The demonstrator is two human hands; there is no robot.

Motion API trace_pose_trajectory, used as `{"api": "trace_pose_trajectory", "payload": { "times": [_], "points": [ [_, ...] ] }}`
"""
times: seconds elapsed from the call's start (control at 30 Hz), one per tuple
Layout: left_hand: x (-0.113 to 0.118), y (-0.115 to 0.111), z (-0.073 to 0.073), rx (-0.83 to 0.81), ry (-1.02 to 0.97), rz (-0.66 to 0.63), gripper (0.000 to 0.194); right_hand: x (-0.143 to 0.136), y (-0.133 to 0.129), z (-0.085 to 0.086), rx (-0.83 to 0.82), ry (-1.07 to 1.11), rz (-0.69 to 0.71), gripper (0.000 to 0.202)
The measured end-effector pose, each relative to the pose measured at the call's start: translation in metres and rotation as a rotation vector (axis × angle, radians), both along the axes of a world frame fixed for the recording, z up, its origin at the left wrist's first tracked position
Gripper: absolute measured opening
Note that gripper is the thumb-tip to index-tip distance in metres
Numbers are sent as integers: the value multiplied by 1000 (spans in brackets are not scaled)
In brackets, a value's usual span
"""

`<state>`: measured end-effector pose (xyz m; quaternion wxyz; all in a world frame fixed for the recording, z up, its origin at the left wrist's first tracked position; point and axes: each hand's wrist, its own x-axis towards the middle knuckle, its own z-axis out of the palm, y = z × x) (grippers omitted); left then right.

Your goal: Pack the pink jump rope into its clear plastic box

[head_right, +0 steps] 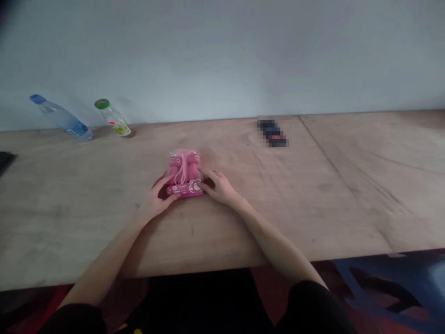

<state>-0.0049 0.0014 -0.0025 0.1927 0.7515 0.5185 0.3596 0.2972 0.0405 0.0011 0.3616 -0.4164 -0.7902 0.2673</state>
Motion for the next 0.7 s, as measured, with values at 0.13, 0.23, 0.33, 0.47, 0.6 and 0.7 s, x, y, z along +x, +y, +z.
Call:
{"api": "trace_pose_trajectory", "payload": {
  "times": [0.13, 0.23, 0.33, 0.47, 0.6, 0.7],
  "points": [
    [-8, -3, 0, -46, 59, -78, 102, 0, -2, 2, -9, 5, -10, 53],
    [-10, -4, -3, 32, 35, -49, 80, 1, -2, 1, -11, -2, -7, 53],
    [-10, -3, -4, 121, 18, -13, 69, 3, -1, -1, -18, -3, 17, 57],
    [-8, -4, -4, 248, 49, 5, 67, 4, 0, -4, 0, 6, 33, 62],
    [-6, -6, -2, 363, 140, -37, 42, 0, 0, -4, 0, 9, 2, 59],
    [-6, -7, 0, 404, 189, -38, 41, -1, 1, -4, -5, 14, -6, 56]
  ]
}}
